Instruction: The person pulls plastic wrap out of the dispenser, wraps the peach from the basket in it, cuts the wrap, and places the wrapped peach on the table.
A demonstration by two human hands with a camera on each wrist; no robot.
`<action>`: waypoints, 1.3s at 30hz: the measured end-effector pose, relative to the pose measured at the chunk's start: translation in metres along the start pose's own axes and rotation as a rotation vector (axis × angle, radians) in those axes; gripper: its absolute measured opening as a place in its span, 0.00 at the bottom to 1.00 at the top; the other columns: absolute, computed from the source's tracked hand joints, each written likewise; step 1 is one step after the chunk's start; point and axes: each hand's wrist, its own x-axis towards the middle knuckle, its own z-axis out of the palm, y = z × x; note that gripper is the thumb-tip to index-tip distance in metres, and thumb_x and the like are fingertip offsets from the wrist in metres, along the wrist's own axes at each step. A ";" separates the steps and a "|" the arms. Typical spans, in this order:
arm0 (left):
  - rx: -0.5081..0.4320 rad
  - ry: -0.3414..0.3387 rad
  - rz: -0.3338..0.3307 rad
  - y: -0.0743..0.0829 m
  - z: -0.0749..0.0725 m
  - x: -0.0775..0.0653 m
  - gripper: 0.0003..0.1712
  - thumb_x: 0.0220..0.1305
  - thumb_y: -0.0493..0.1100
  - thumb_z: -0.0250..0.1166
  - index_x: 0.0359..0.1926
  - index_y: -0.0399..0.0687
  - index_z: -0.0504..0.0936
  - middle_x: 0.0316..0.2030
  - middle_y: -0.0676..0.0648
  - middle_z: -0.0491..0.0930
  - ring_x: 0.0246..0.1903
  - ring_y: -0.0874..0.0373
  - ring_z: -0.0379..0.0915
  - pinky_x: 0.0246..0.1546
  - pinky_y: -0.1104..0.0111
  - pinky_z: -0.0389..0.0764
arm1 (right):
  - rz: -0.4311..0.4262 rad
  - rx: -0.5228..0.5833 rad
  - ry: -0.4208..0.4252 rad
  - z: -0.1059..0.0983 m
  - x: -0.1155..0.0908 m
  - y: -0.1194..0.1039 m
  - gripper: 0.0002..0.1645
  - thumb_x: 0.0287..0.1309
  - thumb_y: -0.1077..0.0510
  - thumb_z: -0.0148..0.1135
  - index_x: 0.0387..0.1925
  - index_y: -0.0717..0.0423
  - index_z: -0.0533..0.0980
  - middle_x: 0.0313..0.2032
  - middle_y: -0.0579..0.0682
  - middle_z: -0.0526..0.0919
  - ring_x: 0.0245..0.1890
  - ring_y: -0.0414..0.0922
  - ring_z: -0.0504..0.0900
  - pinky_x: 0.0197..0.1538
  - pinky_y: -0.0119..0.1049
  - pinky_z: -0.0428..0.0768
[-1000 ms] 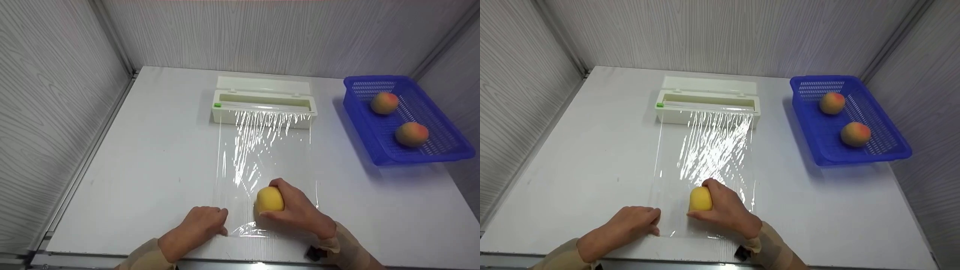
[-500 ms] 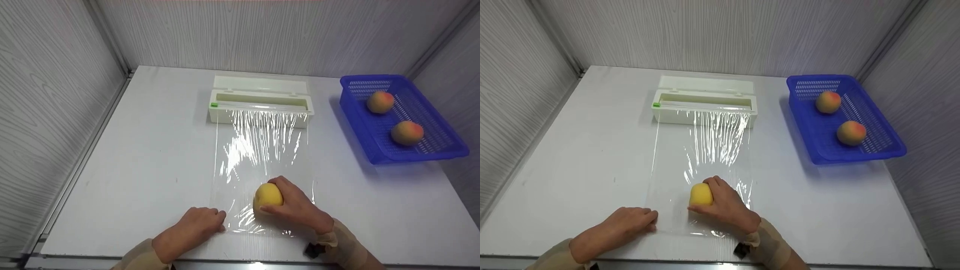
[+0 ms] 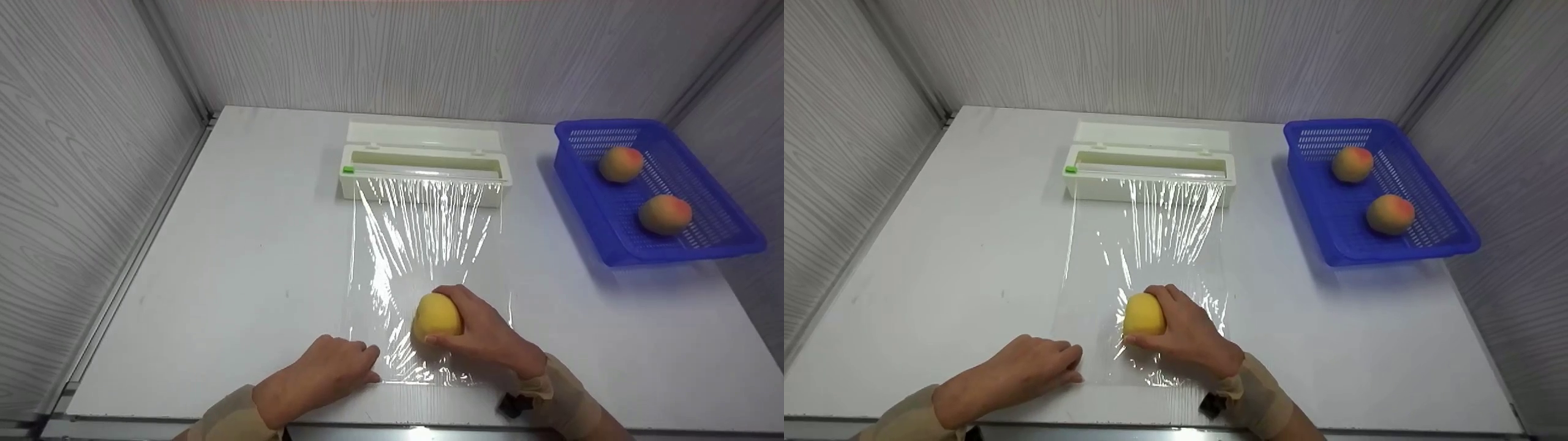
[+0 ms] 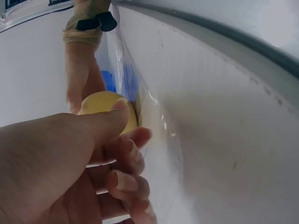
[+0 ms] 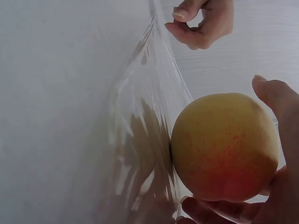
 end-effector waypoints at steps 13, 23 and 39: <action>0.027 0.127 0.174 0.013 0.015 0.014 0.30 0.39 0.64 0.77 0.31 0.54 0.71 0.25 0.56 0.68 0.20 0.64 0.63 0.14 0.77 0.54 | 0.053 0.156 0.028 0.001 0.000 0.005 0.45 0.47 0.40 0.76 0.63 0.43 0.64 0.51 0.45 0.80 0.40 0.43 0.81 0.42 0.38 0.80; 0.018 0.110 0.151 0.015 0.018 0.018 0.18 0.52 0.57 0.70 0.31 0.51 0.74 0.25 0.55 0.70 0.20 0.64 0.64 0.15 0.76 0.58 | 0.019 0.216 -0.039 -0.005 -0.006 0.004 0.25 0.60 0.48 0.66 0.57 0.48 0.70 0.38 0.46 0.85 0.32 0.39 0.80 0.38 0.33 0.78; 0.117 0.184 0.180 0.015 0.021 0.020 0.11 0.52 0.35 0.68 0.29 0.51 0.74 0.23 0.54 0.68 0.16 0.64 0.61 0.12 0.75 0.51 | 0.037 -0.113 -0.094 -0.005 -0.009 0.005 0.33 0.57 0.32 0.62 0.58 0.43 0.75 0.43 0.37 0.78 0.36 0.37 0.76 0.38 0.32 0.75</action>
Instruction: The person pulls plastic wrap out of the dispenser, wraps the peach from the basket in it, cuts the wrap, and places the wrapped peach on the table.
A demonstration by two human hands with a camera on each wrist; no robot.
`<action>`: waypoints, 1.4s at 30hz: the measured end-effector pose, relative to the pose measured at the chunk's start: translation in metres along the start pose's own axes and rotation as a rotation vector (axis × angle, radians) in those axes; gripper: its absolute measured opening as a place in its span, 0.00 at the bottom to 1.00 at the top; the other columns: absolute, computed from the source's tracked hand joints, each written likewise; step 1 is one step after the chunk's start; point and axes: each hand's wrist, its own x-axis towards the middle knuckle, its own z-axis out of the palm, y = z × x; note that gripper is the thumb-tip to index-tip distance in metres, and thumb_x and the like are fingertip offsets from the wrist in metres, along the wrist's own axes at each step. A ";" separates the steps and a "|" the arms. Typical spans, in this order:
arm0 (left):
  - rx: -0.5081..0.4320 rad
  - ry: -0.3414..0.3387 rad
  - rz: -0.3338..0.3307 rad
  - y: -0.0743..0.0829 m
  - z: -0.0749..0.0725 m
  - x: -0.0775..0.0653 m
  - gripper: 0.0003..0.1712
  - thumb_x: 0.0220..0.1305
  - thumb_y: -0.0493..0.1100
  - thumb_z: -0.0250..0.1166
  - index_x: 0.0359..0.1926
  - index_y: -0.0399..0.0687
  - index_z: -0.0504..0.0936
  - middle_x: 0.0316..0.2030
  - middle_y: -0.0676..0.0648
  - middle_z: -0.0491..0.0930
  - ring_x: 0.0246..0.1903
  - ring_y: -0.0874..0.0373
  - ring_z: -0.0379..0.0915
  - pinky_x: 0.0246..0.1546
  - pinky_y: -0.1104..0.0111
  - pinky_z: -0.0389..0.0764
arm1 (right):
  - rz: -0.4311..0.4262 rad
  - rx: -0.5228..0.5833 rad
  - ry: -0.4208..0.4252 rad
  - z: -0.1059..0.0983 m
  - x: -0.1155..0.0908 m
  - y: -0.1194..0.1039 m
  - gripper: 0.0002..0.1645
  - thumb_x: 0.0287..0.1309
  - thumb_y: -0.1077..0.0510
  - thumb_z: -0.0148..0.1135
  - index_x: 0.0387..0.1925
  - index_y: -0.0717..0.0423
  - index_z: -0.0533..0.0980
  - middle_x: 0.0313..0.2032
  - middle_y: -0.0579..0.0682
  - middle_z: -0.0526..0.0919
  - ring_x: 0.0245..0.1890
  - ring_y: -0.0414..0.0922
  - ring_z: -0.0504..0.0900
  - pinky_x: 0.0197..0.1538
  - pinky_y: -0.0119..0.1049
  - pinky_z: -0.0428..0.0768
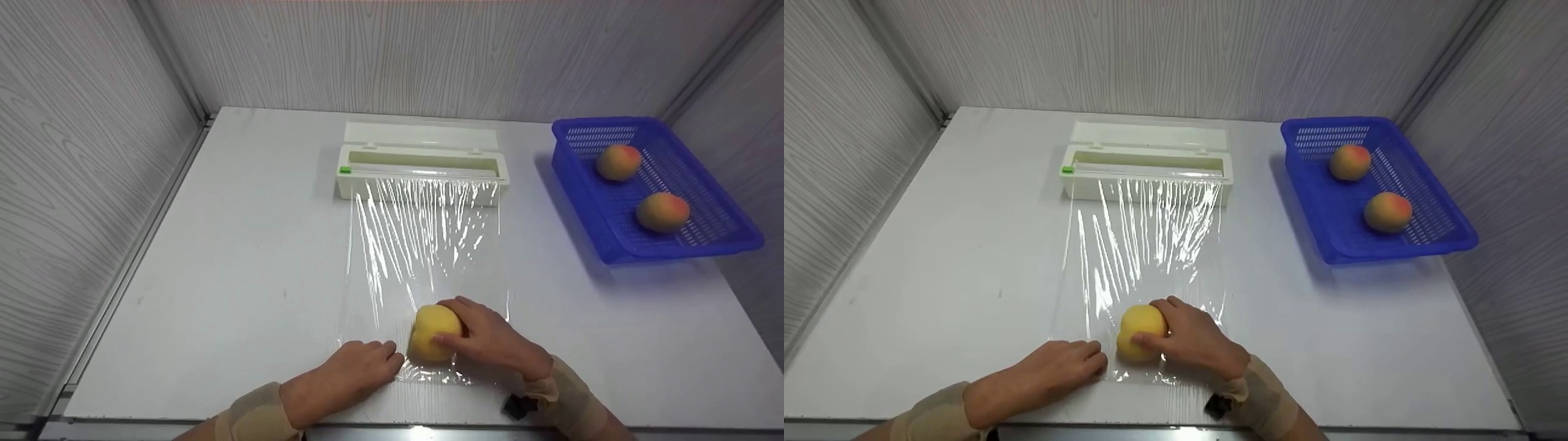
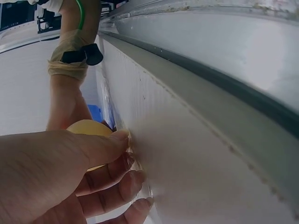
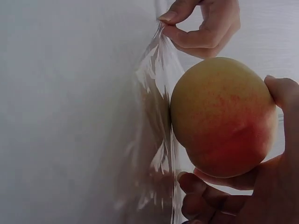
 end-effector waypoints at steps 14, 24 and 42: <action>0.029 0.066 0.011 0.000 -0.004 0.004 0.11 0.52 0.37 0.69 0.27 0.52 0.73 0.22 0.55 0.68 0.17 0.63 0.62 0.16 0.74 0.42 | -0.052 -0.010 0.153 -0.015 -0.012 0.005 0.29 0.66 0.43 0.59 0.62 0.53 0.70 0.43 0.43 0.76 0.32 0.35 0.72 0.34 0.29 0.74; 0.040 0.162 0.025 -0.006 -0.008 0.006 0.14 0.51 0.38 0.72 0.24 0.52 0.72 0.19 0.56 0.67 0.16 0.63 0.60 0.19 0.75 0.38 | -0.541 -0.247 0.259 -0.015 -0.047 0.000 0.12 0.57 0.49 0.71 0.34 0.49 0.76 0.30 0.38 0.76 0.26 0.33 0.72 0.29 0.20 0.70; -0.020 0.153 0.008 -0.015 -0.020 0.012 0.13 0.53 0.37 0.71 0.26 0.53 0.73 0.18 0.56 0.70 0.16 0.65 0.64 0.16 0.77 0.50 | -0.625 -0.475 0.266 0.005 -0.052 0.012 0.15 0.46 0.50 0.77 0.30 0.47 0.77 0.27 0.38 0.74 0.24 0.33 0.69 0.26 0.24 0.70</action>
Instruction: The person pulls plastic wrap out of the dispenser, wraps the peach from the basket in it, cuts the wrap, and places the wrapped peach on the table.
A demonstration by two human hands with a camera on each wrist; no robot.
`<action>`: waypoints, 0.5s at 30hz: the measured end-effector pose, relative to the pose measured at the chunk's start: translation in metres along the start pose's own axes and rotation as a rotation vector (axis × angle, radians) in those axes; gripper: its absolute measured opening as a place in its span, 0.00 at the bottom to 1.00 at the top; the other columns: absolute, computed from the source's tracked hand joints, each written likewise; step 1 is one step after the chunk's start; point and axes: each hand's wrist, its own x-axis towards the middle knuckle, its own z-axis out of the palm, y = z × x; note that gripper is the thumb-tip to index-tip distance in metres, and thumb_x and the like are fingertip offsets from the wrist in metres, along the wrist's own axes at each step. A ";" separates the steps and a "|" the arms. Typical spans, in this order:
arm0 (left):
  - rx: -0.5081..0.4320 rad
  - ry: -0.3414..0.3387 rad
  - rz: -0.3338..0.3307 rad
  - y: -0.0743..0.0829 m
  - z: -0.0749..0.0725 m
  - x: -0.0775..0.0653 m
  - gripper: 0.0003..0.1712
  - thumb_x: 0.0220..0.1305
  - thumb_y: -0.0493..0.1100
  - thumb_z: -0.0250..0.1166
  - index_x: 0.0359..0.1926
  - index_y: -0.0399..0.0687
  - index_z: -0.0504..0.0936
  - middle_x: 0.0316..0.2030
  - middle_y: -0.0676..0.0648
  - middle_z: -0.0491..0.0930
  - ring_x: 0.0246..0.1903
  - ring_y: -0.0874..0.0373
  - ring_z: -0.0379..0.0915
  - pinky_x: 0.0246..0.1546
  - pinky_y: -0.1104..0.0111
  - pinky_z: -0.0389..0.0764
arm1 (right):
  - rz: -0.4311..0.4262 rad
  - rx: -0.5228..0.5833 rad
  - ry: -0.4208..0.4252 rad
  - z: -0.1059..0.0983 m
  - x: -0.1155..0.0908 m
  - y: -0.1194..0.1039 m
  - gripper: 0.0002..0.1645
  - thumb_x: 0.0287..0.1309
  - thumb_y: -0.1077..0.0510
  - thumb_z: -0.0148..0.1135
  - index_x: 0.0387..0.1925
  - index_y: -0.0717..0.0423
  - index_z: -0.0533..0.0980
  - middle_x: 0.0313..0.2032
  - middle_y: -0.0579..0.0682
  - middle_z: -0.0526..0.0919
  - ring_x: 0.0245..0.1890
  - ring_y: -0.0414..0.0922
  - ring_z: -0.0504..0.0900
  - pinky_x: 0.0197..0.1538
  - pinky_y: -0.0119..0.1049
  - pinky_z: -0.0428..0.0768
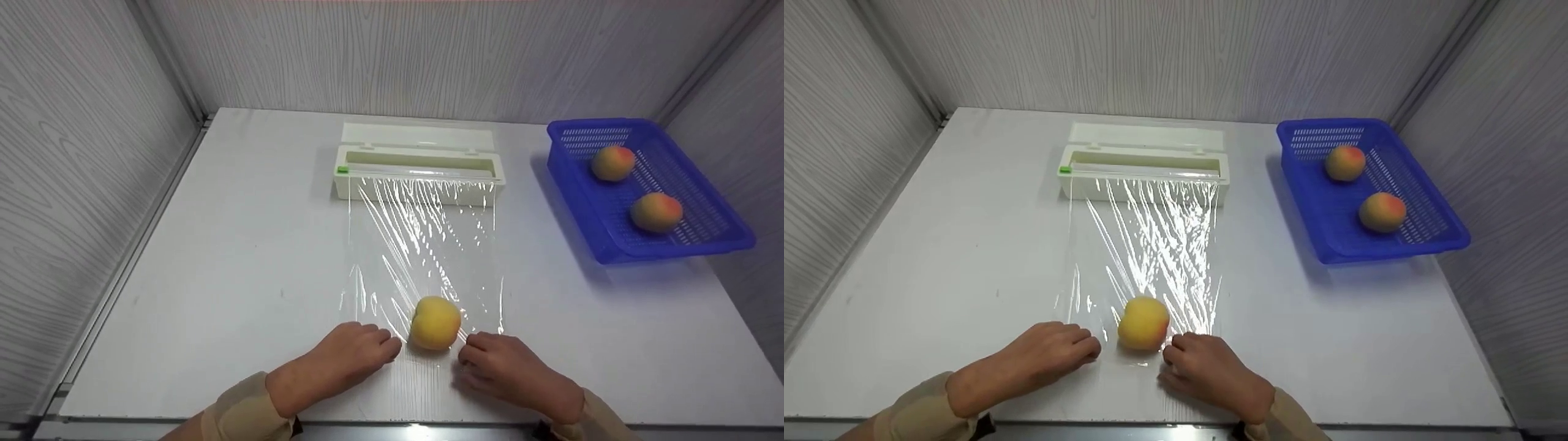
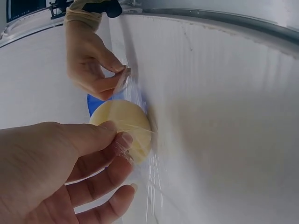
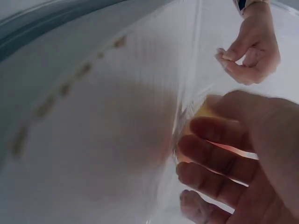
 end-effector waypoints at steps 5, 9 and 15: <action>-0.015 -0.028 -0.013 0.001 0.000 0.001 0.12 0.56 0.39 0.71 0.26 0.53 0.74 0.18 0.56 0.71 0.16 0.65 0.64 0.17 0.77 0.50 | -0.085 -0.061 0.023 0.004 0.003 -0.001 0.15 0.47 0.51 0.76 0.30 0.48 0.76 0.27 0.40 0.73 0.22 0.35 0.67 0.24 0.25 0.68; -0.039 -0.032 -0.016 0.001 0.000 0.001 0.12 0.58 0.39 0.70 0.27 0.52 0.73 0.17 0.56 0.69 0.16 0.65 0.62 0.16 0.78 0.51 | -0.066 -0.087 0.038 0.003 0.001 -0.001 0.10 0.47 0.63 0.70 0.29 0.50 0.76 0.25 0.42 0.72 0.22 0.36 0.67 0.23 0.26 0.68; -0.044 -0.011 -0.024 0.000 0.001 0.002 0.12 0.59 0.40 0.69 0.27 0.51 0.73 0.17 0.55 0.69 0.16 0.64 0.64 0.16 0.77 0.53 | -0.049 -0.045 0.021 0.003 0.001 -0.003 0.16 0.46 0.50 0.76 0.32 0.49 0.77 0.27 0.40 0.74 0.22 0.34 0.69 0.25 0.25 0.71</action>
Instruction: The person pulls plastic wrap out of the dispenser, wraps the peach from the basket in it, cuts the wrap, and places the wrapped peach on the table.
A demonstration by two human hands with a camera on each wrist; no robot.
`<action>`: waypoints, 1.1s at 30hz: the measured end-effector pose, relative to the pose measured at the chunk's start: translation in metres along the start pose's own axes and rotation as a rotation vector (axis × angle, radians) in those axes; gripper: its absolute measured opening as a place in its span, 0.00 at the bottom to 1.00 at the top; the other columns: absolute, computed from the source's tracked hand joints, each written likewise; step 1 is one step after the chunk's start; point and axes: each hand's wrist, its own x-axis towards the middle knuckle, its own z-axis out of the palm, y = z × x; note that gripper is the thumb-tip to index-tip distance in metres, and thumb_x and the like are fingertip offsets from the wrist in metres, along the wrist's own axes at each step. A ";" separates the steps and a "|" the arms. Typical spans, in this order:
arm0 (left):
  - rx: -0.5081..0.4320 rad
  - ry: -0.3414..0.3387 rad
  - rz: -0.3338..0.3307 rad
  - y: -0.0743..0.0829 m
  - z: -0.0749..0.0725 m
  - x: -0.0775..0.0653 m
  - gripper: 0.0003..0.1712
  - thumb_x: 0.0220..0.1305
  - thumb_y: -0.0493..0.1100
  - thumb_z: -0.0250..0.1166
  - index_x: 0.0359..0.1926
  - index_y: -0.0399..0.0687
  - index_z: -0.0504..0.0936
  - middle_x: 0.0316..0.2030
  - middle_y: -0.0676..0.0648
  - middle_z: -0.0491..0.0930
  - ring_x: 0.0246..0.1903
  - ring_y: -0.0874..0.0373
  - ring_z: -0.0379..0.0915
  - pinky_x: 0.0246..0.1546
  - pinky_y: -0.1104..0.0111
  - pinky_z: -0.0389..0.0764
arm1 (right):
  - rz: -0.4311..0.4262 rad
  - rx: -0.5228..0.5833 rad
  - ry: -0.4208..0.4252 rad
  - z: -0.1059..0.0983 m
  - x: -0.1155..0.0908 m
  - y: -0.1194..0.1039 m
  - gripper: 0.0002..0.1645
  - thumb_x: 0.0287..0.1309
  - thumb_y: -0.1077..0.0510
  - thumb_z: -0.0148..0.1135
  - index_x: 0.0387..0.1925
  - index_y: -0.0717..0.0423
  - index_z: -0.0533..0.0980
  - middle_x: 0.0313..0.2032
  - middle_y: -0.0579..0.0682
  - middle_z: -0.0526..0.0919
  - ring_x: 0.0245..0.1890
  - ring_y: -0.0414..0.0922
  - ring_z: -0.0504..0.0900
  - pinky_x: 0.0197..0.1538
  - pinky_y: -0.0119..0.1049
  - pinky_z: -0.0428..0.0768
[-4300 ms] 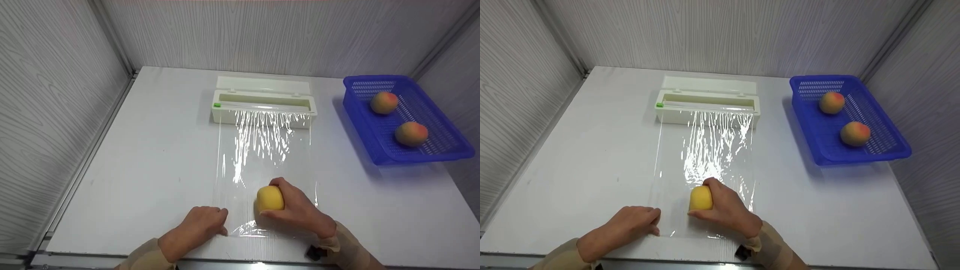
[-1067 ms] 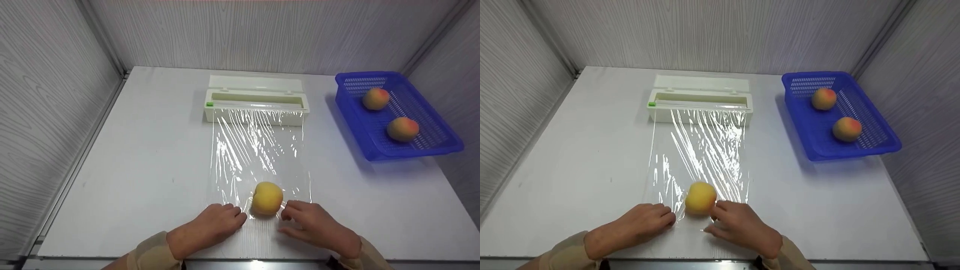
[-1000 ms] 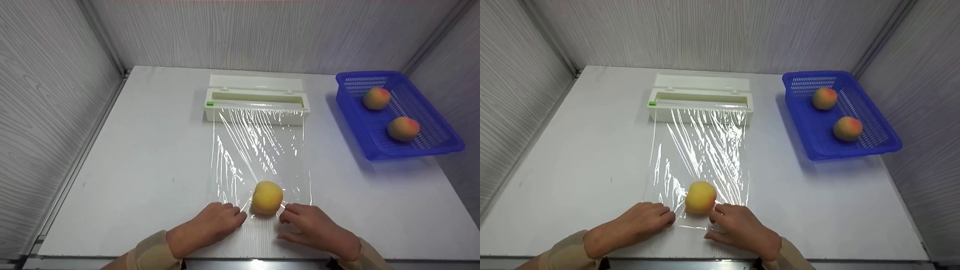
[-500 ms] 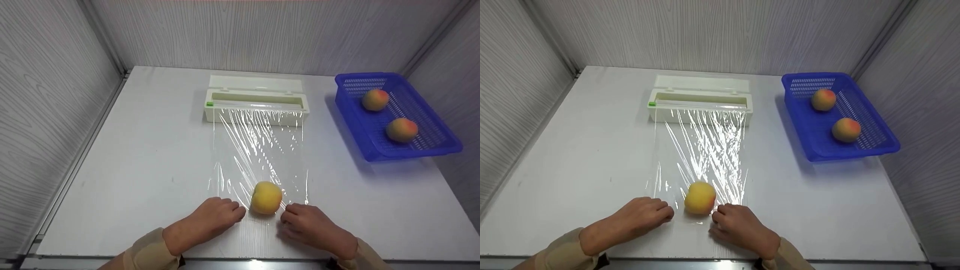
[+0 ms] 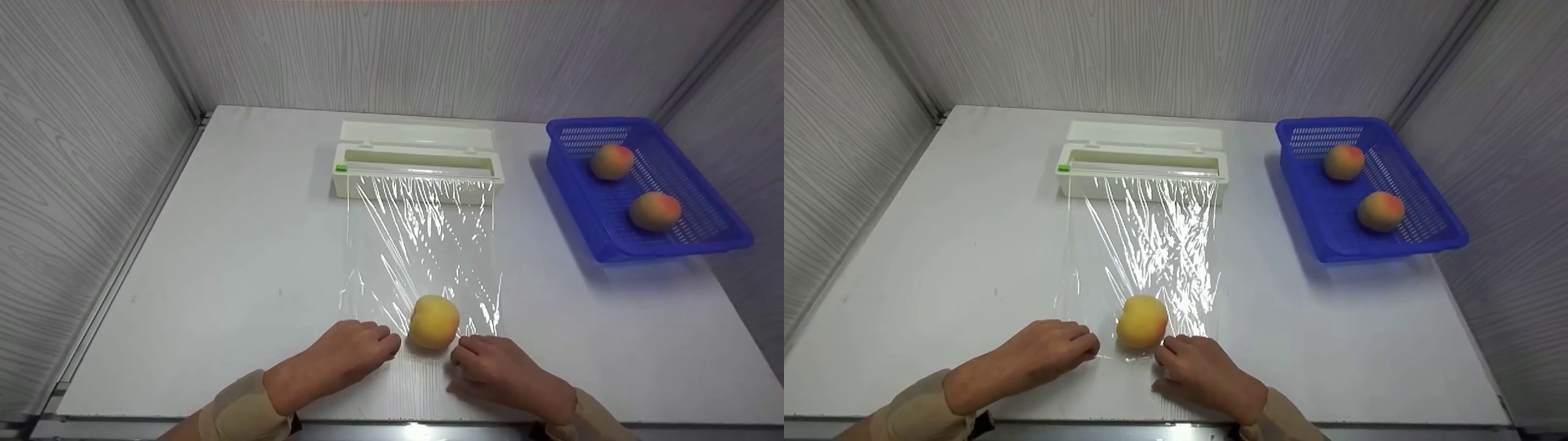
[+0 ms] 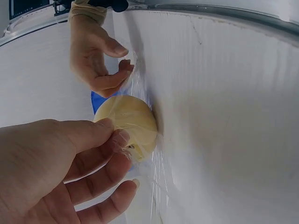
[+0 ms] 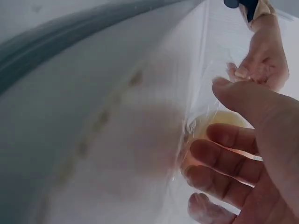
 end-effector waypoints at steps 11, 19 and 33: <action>-0.010 0.017 0.008 -0.001 -0.006 0.004 0.11 0.59 0.40 0.70 0.26 0.51 0.74 0.17 0.56 0.69 0.15 0.65 0.62 0.16 0.78 0.49 | -0.016 -0.011 -0.011 0.003 0.002 0.002 0.12 0.51 0.53 0.74 0.31 0.49 0.76 0.27 0.40 0.73 0.22 0.35 0.70 0.23 0.26 0.71; 0.011 0.025 0.005 -0.003 -0.007 0.005 0.13 0.56 0.38 0.71 0.25 0.52 0.73 0.16 0.56 0.68 0.14 0.65 0.61 0.17 0.78 0.45 | -0.010 -0.073 -0.006 0.007 0.001 0.005 0.14 0.49 0.59 0.73 0.31 0.51 0.73 0.26 0.41 0.71 0.20 0.36 0.67 0.19 0.26 0.67; 0.016 0.010 0.010 -0.006 -0.006 0.001 0.12 0.56 0.40 0.72 0.27 0.52 0.74 0.17 0.56 0.70 0.15 0.64 0.64 0.15 0.78 0.52 | 0.045 -0.008 -0.142 -0.009 -0.012 0.009 0.12 0.50 0.66 0.70 0.31 0.54 0.73 0.28 0.44 0.68 0.24 0.35 0.63 0.24 0.24 0.67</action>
